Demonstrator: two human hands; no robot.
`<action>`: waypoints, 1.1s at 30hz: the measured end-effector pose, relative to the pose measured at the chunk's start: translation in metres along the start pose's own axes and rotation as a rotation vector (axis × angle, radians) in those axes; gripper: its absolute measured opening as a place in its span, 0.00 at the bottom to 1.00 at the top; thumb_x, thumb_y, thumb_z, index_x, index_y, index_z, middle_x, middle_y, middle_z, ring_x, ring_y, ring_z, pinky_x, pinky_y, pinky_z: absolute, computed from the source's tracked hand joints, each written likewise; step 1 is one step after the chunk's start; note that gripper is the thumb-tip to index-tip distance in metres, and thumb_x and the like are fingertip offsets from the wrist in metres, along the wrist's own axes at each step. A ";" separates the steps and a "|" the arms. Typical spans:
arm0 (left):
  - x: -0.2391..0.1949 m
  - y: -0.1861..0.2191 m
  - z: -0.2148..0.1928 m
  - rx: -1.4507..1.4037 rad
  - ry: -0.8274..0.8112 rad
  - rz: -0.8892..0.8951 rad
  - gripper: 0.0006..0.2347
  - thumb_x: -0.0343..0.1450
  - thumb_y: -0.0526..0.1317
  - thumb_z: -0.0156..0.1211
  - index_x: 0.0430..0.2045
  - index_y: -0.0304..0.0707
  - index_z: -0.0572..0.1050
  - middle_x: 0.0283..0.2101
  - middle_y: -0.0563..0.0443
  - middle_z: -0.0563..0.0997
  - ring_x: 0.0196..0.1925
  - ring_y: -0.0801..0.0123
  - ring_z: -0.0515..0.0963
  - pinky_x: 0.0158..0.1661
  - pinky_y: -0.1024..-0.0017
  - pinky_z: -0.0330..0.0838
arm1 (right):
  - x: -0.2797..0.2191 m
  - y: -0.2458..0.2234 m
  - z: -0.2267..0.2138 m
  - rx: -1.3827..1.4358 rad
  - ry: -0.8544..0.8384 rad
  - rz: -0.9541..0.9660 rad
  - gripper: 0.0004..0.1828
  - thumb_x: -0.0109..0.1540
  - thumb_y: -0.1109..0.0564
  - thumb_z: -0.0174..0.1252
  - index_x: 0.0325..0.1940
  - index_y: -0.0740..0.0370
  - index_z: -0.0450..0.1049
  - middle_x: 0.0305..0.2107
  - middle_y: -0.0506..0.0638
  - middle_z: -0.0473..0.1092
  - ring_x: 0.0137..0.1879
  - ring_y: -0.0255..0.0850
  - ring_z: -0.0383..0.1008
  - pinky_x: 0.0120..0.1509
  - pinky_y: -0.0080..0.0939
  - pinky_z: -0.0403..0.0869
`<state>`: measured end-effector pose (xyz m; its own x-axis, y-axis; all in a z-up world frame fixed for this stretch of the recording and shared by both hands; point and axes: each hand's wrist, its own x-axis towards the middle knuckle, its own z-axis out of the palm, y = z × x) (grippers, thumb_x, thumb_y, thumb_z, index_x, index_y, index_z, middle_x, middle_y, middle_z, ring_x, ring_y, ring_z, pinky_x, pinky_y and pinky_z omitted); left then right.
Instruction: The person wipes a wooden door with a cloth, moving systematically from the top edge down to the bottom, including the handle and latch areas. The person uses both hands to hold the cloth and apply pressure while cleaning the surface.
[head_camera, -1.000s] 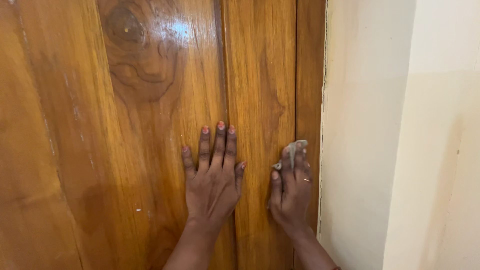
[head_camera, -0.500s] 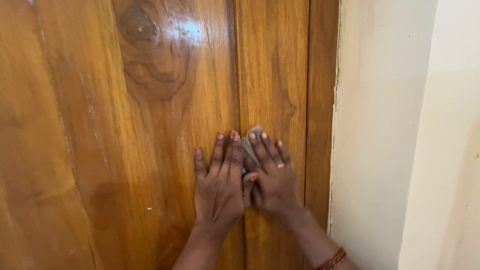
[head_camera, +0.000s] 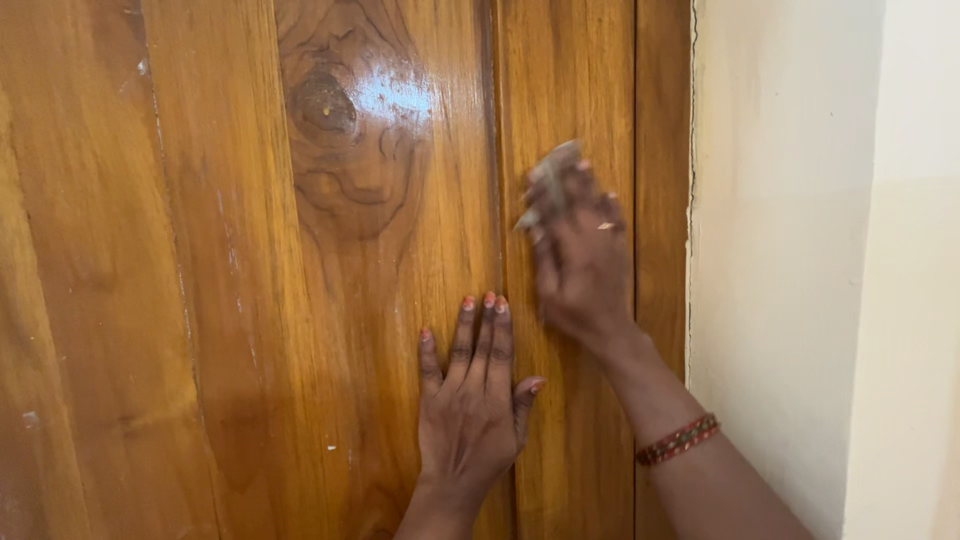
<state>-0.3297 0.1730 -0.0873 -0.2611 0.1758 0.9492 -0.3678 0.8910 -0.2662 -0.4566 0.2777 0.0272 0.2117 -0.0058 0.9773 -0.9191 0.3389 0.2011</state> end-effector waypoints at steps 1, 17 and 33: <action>-0.001 0.000 0.000 0.002 -0.004 0.000 0.30 0.79 0.56 0.25 0.72 0.32 0.50 0.75 0.47 0.58 0.79 0.62 0.48 0.72 0.47 0.27 | 0.005 0.003 0.001 0.042 0.031 0.077 0.27 0.76 0.49 0.40 0.81 0.43 0.52 0.79 0.52 0.48 0.85 0.48 0.44 0.87 0.52 0.38; 0.000 0.002 -0.008 -0.142 0.066 -0.026 0.32 0.79 0.58 0.26 0.72 0.30 0.55 0.74 0.44 0.63 0.79 0.59 0.54 0.74 0.49 0.28 | -0.089 -0.057 -0.005 0.053 -0.023 0.081 0.26 0.72 0.48 0.43 0.75 0.51 0.64 0.75 0.56 0.55 0.81 0.52 0.52 0.83 0.57 0.47; -0.102 0.028 0.010 -0.063 -0.091 0.031 0.24 0.80 0.55 0.28 0.69 0.50 0.62 0.73 0.43 0.62 0.79 0.57 0.50 0.72 0.45 0.25 | -0.221 -0.078 -0.022 0.152 -0.037 0.154 0.29 0.74 0.43 0.36 0.75 0.58 0.62 0.75 0.60 0.54 0.82 0.55 0.48 0.84 0.55 0.41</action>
<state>-0.3219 0.1755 -0.1934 -0.3527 0.1673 0.9207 -0.3024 0.9107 -0.2813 -0.4244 0.2735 -0.2055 0.0552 -0.0009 0.9985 -0.9797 0.1930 0.0543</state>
